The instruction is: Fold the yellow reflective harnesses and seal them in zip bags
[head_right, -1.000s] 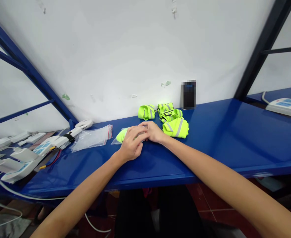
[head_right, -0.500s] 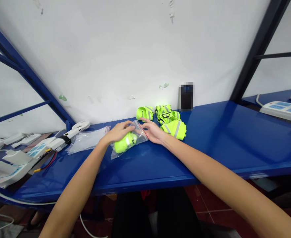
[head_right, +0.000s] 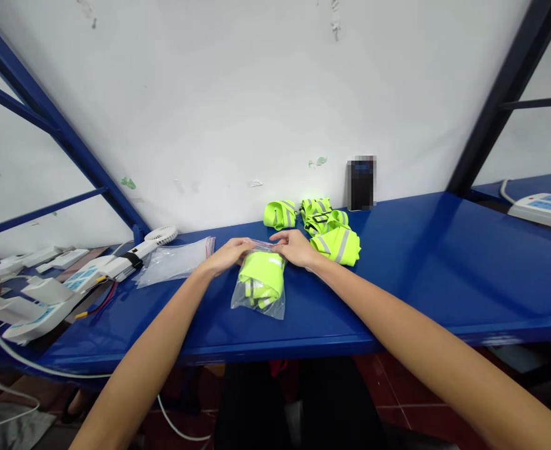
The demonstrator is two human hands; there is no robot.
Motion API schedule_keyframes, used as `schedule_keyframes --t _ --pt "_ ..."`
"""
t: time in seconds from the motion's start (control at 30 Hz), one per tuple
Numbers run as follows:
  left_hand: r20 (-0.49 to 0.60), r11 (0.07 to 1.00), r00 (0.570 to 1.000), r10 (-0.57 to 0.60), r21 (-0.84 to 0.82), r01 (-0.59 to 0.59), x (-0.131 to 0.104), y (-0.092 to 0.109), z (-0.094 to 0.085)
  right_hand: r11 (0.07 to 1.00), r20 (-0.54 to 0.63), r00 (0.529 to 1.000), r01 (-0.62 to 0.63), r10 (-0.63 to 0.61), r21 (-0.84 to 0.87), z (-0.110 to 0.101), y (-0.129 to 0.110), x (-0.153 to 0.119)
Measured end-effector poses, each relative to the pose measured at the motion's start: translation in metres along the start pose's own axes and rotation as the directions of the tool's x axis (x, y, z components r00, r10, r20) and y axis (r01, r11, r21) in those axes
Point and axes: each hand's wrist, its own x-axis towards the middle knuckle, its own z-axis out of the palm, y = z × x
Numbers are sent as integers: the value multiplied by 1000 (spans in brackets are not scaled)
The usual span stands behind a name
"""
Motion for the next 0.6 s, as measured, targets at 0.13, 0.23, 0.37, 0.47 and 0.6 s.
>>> schedule_keyframes --t 0.13,0.23,0.37,0.47,0.6 --pt "-134 980 988 83 -170 -105 8 -17 7 993 -3 1000 -12 12 -121 -5 0 2" --pt "-237 913 971 -5 -398 -92 13 -23 13 988 6 999 40 -40 -152 -5 -1 2" --pt "-372 908 927 -39 -400 -122 16 -21 19 986 83 993 94 -83 -138 -3 -1 0" --pt "-418 966 902 110 -169 -196 14 -19 21 991 192 980 77 -56 -106 -4 -5 -4" --pt "-294 949 907 303 10 -314 10 -20 25 991 252 968 34 -1 -128 -6 -15 -11"
